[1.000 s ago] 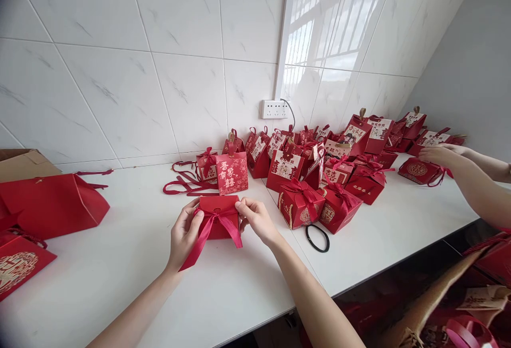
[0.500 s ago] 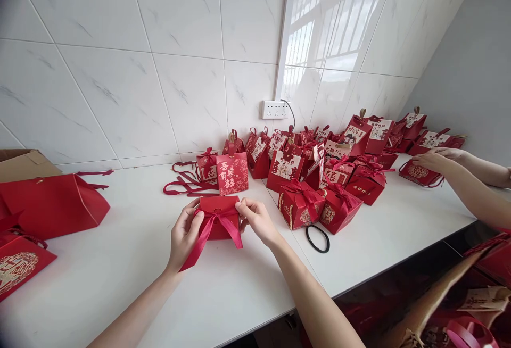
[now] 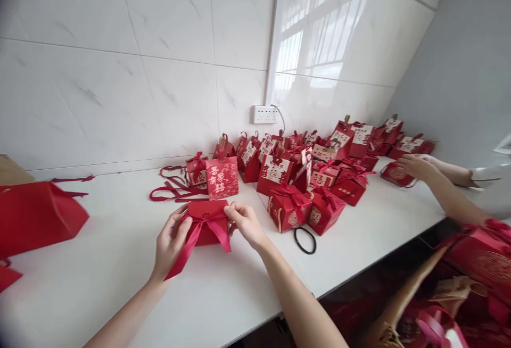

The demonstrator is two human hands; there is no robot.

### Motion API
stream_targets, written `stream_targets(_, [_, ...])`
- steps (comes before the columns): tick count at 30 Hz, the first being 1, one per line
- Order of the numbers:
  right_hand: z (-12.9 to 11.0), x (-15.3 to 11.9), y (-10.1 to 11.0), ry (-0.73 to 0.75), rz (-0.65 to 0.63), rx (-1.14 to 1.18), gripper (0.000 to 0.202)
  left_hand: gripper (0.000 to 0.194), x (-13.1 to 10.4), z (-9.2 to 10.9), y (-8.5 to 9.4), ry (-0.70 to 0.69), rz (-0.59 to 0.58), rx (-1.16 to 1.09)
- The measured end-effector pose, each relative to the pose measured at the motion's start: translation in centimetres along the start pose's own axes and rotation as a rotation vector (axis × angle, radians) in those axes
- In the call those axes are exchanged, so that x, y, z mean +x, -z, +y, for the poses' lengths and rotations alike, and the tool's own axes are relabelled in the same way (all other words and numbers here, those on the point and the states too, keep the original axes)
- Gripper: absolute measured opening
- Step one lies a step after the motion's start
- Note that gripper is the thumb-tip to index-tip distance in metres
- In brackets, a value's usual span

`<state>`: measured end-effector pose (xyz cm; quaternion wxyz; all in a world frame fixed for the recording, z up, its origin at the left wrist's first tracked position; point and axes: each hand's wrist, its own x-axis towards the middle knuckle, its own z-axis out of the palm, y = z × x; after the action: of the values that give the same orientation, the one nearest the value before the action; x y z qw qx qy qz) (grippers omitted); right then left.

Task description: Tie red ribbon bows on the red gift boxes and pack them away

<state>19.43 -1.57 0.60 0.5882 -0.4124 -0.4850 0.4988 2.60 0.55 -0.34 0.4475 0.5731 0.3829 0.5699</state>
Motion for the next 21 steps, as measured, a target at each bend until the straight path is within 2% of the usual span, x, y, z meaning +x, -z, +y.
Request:
stream_targets(7, [0.2,1.0,-0.1,-0.028,0.034,0.051,0.052,0.044,0.9,0.5,0.1,0.108,0.064,0.059])
stream_targets(12, [0.7,1.0,-0.1,-0.007,0.069,-0.008,0.054,0.042,1.5,0.0,0.5,0.192,0.066,0.112])
stream_targets(16, [1.2,-0.1,0.2,0.106,0.152,-0.079,0.054,0.046,1.6,-0.3,0.5,0.205,0.057,0.103])
stream_targets(18, [1.0,-1.1,0.5,0.203,0.104,-0.159,0.071,0.046,1.6,-0.2,0.1,0.193,0.065,0.068])
stream_targets(21, [0.4,-2.7,0.7,0.299,-0.061,-0.341,0.107,0.045,1.2,0.1,-0.5,0.118,0.061,-0.005])
